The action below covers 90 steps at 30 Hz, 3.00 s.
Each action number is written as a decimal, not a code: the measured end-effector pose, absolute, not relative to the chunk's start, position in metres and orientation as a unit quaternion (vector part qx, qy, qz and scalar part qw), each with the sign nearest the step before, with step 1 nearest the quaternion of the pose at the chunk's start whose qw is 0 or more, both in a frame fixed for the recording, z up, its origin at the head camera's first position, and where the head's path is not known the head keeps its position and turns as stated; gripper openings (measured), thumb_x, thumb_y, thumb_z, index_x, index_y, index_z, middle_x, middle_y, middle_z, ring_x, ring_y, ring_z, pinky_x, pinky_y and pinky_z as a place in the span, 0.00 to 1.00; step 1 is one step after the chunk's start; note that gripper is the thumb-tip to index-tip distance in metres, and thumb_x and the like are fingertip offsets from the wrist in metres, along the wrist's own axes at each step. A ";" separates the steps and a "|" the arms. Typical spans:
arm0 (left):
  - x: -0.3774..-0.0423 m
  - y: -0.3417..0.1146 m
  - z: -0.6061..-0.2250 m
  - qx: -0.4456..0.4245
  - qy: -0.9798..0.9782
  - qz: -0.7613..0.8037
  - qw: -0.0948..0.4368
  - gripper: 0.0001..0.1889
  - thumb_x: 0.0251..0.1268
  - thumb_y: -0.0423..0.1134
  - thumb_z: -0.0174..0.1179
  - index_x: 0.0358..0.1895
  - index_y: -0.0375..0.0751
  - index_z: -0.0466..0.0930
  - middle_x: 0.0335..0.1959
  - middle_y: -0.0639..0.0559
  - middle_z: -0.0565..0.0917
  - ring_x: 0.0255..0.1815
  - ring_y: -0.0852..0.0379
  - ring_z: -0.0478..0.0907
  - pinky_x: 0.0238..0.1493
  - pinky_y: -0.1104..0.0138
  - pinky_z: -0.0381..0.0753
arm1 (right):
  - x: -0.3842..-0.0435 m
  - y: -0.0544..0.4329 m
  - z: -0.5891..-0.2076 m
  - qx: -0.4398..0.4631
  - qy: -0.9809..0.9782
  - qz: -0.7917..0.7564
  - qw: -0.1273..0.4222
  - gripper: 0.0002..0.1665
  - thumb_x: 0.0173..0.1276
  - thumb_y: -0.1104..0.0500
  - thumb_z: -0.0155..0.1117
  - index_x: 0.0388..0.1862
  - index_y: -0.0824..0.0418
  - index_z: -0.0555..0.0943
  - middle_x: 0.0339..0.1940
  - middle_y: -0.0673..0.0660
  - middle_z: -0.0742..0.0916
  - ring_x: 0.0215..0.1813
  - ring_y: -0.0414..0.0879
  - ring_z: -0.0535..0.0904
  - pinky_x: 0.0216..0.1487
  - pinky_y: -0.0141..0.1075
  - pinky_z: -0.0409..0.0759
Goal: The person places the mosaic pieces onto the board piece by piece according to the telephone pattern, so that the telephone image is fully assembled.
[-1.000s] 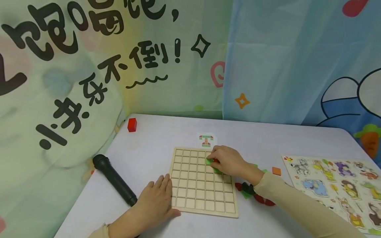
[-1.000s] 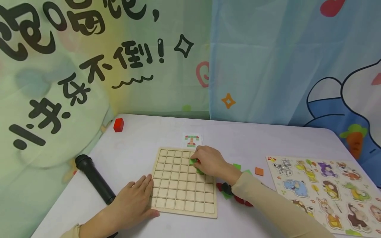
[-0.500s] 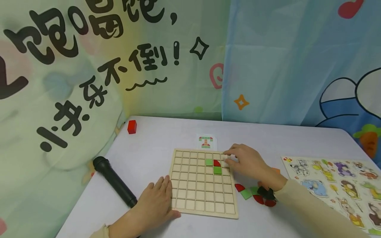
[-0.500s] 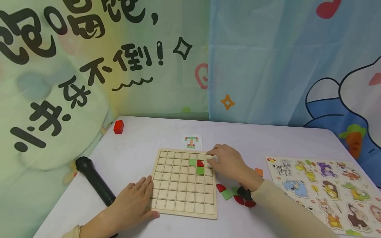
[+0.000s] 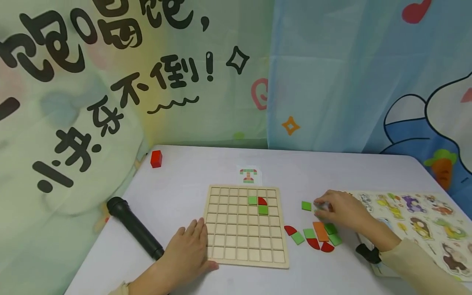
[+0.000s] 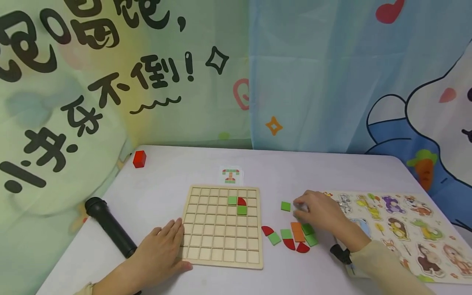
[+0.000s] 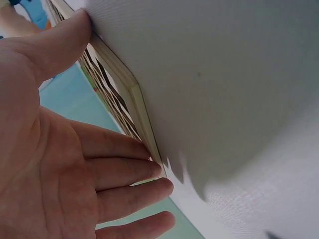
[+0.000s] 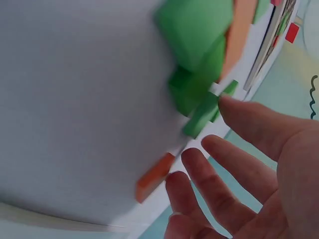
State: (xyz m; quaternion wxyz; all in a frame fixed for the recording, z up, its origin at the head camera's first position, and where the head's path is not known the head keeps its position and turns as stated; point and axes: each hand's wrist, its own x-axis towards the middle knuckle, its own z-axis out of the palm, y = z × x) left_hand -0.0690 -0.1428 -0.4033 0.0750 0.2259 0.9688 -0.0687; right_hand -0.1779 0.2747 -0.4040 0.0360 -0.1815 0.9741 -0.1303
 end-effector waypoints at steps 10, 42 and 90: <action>-0.068 -0.143 -0.405 0.231 0.968 -0.060 0.073 0.52 0.64 0.73 0.55 0.72 0.25 0.67 0.76 0.31 0.68 0.76 0.39 0.70 0.68 0.45 0.76 | -0.168 0.283 -0.408 -0.222 0.968 -0.109 0.031 0.21 0.62 0.48 0.77 0.49 0.58 0.91 0.43 0.52 0.88 0.38 0.41 0.79 0.34 0.34 0.76; -0.067 -0.146 -0.405 0.226 0.968 -0.075 0.073 0.52 0.64 0.74 0.54 0.72 0.26 0.67 0.76 0.32 0.68 0.76 0.39 0.70 0.68 0.46 0.76 | -0.163 0.264 -0.412 -0.242 0.966 -0.069 -0.052 0.16 0.62 0.50 0.77 0.46 0.56 0.91 0.37 0.47 0.86 0.36 0.38 0.76 0.35 0.34 0.79; -0.068 -0.141 -0.405 0.222 0.969 -0.080 0.080 0.52 0.63 0.74 0.54 0.72 0.27 0.68 0.76 0.34 0.70 0.75 0.40 0.71 0.66 0.47 0.76 | -0.214 0.098 -0.413 -0.369 0.926 -0.041 -0.071 0.19 0.62 0.43 0.76 0.18 0.48 0.80 0.23 0.46 0.79 0.21 0.37 0.68 0.22 0.29 0.58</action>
